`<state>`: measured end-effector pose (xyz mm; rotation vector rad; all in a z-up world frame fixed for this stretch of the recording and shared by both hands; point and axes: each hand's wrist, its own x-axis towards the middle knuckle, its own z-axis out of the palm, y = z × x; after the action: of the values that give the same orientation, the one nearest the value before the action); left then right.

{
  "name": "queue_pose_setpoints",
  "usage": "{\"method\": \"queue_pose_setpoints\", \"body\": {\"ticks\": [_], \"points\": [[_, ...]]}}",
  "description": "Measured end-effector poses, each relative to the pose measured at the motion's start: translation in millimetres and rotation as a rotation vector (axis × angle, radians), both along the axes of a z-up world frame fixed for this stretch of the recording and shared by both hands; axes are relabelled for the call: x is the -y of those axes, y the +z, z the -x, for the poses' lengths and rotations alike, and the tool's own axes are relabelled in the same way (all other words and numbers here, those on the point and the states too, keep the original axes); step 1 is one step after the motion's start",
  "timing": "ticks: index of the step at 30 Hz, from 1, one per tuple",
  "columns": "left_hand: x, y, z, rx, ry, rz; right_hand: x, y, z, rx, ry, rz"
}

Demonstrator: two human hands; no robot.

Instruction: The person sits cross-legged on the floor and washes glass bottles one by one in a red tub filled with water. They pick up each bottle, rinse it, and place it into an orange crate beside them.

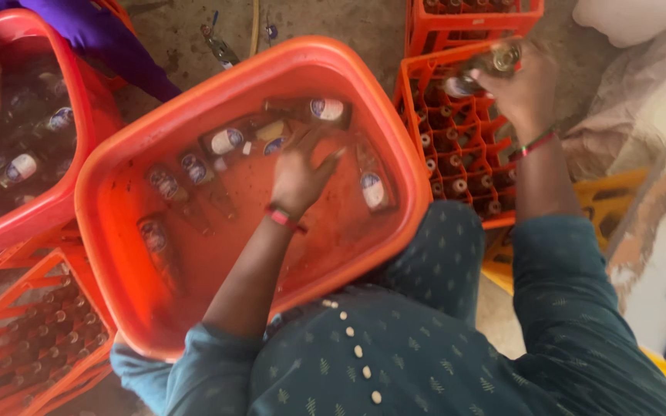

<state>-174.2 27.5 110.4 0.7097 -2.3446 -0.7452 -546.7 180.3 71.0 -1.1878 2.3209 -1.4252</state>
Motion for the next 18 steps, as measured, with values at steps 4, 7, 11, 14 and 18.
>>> {"method": "queue_pose_setpoints", "body": {"ticks": [4, 7, 11, 14, 18], "points": [[28.5, -35.9, -45.0, 0.038, 0.162, -0.075, 39.7, -117.8, 86.6, -0.219, -0.125, -0.202], [58.7, -51.2, -75.0, 0.127, 0.262, -0.052, 62.9, -195.8, 126.7, -0.098, -0.203, -0.306], [90.9, -74.7, -100.5, 0.147, 0.382, -0.168, 88.3, -271.3, 154.0, -0.069, -0.257, -0.486], [107.8, -89.4, -113.4, 0.21, 0.437, -0.185, 113.3, -299.1, 161.3, 0.037, -0.264, -0.627], [126.4, -105.1, -105.2, 0.319, 0.407, -0.058, 125.8, -301.3, 170.6, 0.321, -0.309, -0.688]]}}
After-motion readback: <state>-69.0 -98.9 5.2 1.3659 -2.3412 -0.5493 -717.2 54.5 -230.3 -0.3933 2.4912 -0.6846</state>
